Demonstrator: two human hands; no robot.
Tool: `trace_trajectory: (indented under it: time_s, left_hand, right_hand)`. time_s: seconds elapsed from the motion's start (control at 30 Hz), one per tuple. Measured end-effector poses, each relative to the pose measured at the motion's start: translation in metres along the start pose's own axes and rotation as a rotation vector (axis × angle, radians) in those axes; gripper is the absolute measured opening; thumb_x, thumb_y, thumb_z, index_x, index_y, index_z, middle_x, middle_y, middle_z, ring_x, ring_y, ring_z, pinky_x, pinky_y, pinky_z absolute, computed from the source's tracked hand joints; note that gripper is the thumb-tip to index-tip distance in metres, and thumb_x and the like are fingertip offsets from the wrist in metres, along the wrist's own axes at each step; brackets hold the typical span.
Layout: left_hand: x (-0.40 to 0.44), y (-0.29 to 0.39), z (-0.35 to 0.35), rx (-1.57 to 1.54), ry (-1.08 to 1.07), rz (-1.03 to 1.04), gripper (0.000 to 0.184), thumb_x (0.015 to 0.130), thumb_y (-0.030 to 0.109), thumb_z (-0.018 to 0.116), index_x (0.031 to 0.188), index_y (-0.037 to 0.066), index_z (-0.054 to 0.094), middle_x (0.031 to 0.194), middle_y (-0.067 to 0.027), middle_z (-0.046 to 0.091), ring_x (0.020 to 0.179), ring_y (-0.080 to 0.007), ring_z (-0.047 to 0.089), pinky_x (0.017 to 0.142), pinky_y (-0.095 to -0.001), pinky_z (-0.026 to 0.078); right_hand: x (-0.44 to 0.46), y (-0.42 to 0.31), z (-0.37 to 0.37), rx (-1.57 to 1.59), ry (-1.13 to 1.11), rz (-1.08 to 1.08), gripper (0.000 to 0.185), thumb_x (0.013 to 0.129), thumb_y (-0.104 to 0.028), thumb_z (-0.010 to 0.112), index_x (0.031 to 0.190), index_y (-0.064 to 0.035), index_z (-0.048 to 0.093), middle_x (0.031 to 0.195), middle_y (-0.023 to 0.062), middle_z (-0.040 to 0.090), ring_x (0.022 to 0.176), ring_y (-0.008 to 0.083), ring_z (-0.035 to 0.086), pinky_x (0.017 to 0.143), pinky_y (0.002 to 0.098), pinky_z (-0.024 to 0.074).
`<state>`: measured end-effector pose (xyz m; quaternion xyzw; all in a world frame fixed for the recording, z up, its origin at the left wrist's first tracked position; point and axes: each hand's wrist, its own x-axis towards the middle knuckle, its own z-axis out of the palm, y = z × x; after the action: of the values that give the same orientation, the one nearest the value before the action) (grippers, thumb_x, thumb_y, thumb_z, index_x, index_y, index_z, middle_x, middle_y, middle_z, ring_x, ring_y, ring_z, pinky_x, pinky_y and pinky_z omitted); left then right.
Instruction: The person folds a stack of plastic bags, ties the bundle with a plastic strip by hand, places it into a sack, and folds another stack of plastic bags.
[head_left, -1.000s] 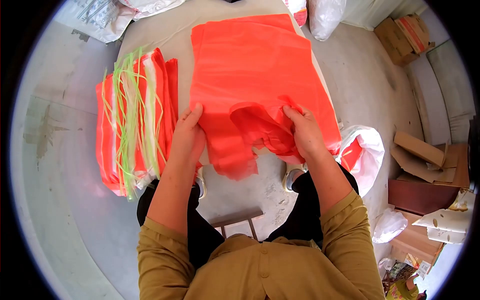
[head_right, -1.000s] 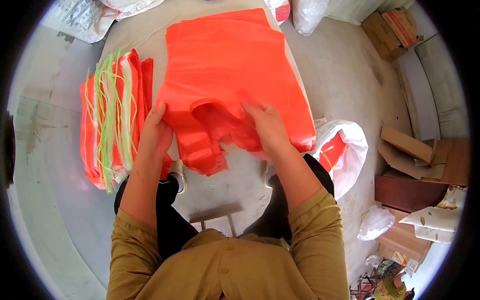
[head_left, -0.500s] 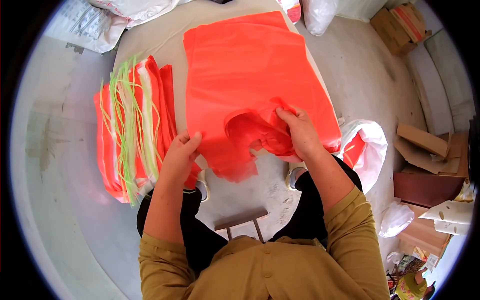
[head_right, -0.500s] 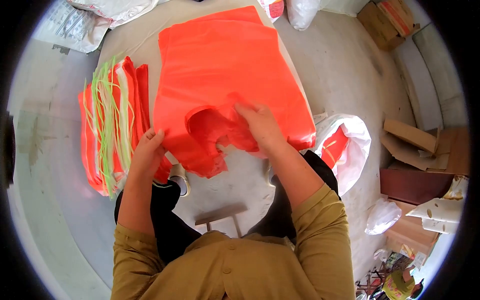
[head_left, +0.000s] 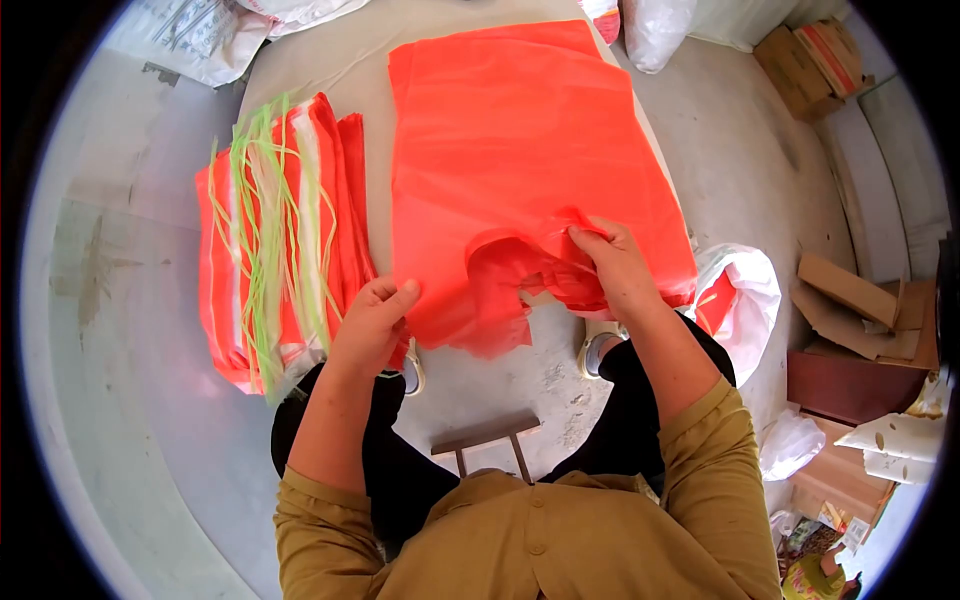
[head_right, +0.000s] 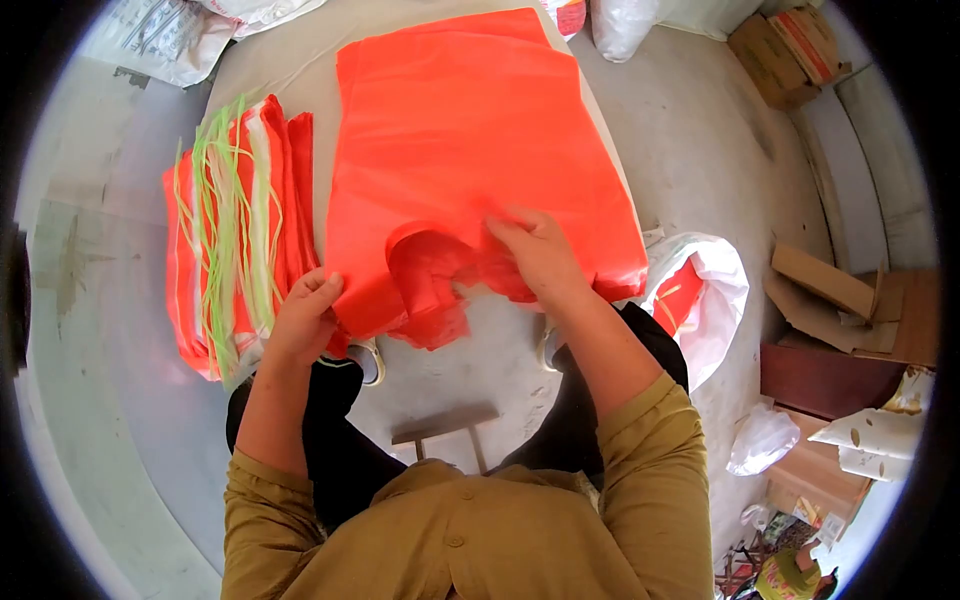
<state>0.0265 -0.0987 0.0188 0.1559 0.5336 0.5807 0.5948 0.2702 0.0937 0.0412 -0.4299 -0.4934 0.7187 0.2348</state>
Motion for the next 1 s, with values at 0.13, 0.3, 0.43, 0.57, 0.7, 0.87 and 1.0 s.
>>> trace_trajectory:
  time_s: [0.13, 0.3, 0.43, 0.57, 0.7, 0.87, 1.0]
  left_hand:
    - [0.002, -0.013, -0.011, 0.080, 0.012, -0.076, 0.031, 0.104, 0.033, 0.061, 0.107, 0.003, 0.070, 0.091, 0.0007, 0.069, 0.074, -0.0062, 0.056, 0.065, -0.0235, 0.043]
    - [-0.007, -0.005, -0.015, 0.124, -0.028, -0.081, 0.041, 0.105, 0.039, 0.058, 0.116, 0.000, 0.066, 0.107, -0.0029, 0.068, 0.095, -0.0107, 0.060, 0.083, -0.0270, 0.047]
    - [-0.005, -0.009, -0.027, -0.027, -0.178, 0.005, 0.049, 0.105, 0.039, 0.057, 0.131, -0.003, 0.058, 0.129, -0.0067, 0.063, 0.118, -0.0155, 0.057, 0.103, -0.0326, 0.044]
    - [-0.012, 0.000, -0.014, 0.024, -0.229, -0.071, 0.056, 0.105, 0.038, 0.058, 0.143, -0.003, 0.051, 0.138, -0.0058, 0.060, 0.128, -0.0166, 0.053, 0.109, -0.0340, 0.041]
    - [-0.016, 0.004, -0.009, 0.174, -0.225, -0.157, 0.059, 0.103, 0.035, 0.063, 0.146, -0.003, 0.049, 0.139, -0.0048, 0.059, 0.128, -0.0172, 0.054, 0.109, -0.0346, 0.042]
    - [-0.025, -0.004, -0.029, 0.197, -0.233, -0.103, 0.057, 0.101, 0.031, 0.067, 0.145, -0.002, 0.052, 0.138, -0.0051, 0.061, 0.126, -0.0175, 0.056, 0.107, -0.0358, 0.045]
    - [-0.031, 0.003, -0.044, 0.199, -0.296, -0.094, 0.051, 0.101, 0.028, 0.067, 0.139, -0.003, 0.057, 0.132, -0.0048, 0.065, 0.122, -0.0179, 0.060, 0.105, -0.0366, 0.046]
  right_hand:
    - [0.002, 0.002, -0.005, -0.031, -0.008, 0.005, 0.022, 0.101, -0.016, 0.062, 0.113, 0.0009, 0.070, 0.104, 0.0053, 0.073, 0.092, 0.0132, 0.069, 0.082, 0.0283, 0.0552]
    - [-0.001, -0.002, -0.001, -0.001, 0.002, -0.007, 0.025, 0.099, -0.020, 0.064, 0.109, 0.0018, 0.070, 0.093, 0.0021, 0.070, 0.083, 0.0106, 0.064, 0.074, 0.0273, 0.0511]
    - [0.001, -0.002, -0.004, -0.024, -0.019, -0.034, 0.025, 0.099, -0.019, 0.063, 0.107, 0.0029, 0.070, 0.092, 0.0029, 0.070, 0.083, 0.0110, 0.065, 0.074, 0.0278, 0.0515]
    - [-0.001, -0.004, -0.001, 0.006, -0.033, -0.044, 0.023, 0.099, -0.018, 0.062, 0.106, 0.0027, 0.070, 0.092, 0.0028, 0.070, 0.083, 0.0106, 0.065, 0.074, 0.0277, 0.0516]
    - [0.004, 0.003, -0.006, -0.013, -0.049, -0.050, 0.022, 0.099, -0.016, 0.062, 0.108, 0.0025, 0.070, 0.093, 0.0031, 0.070, 0.084, 0.0106, 0.065, 0.075, 0.0278, 0.0520]
    - [-0.003, 0.000, -0.003, -0.061, -0.087, -0.032, 0.020, 0.099, -0.014, 0.063, 0.108, 0.0024, 0.070, 0.096, 0.0027, 0.071, 0.085, 0.0099, 0.065, 0.075, 0.0273, 0.0523]
    - [-0.003, 0.004, -0.006, -0.355, -0.155, -0.044, 0.016, 0.098, -0.010, 0.066, 0.108, 0.0001, 0.071, 0.097, 0.0021, 0.072, 0.090, 0.0103, 0.065, 0.079, 0.0267, 0.0521]
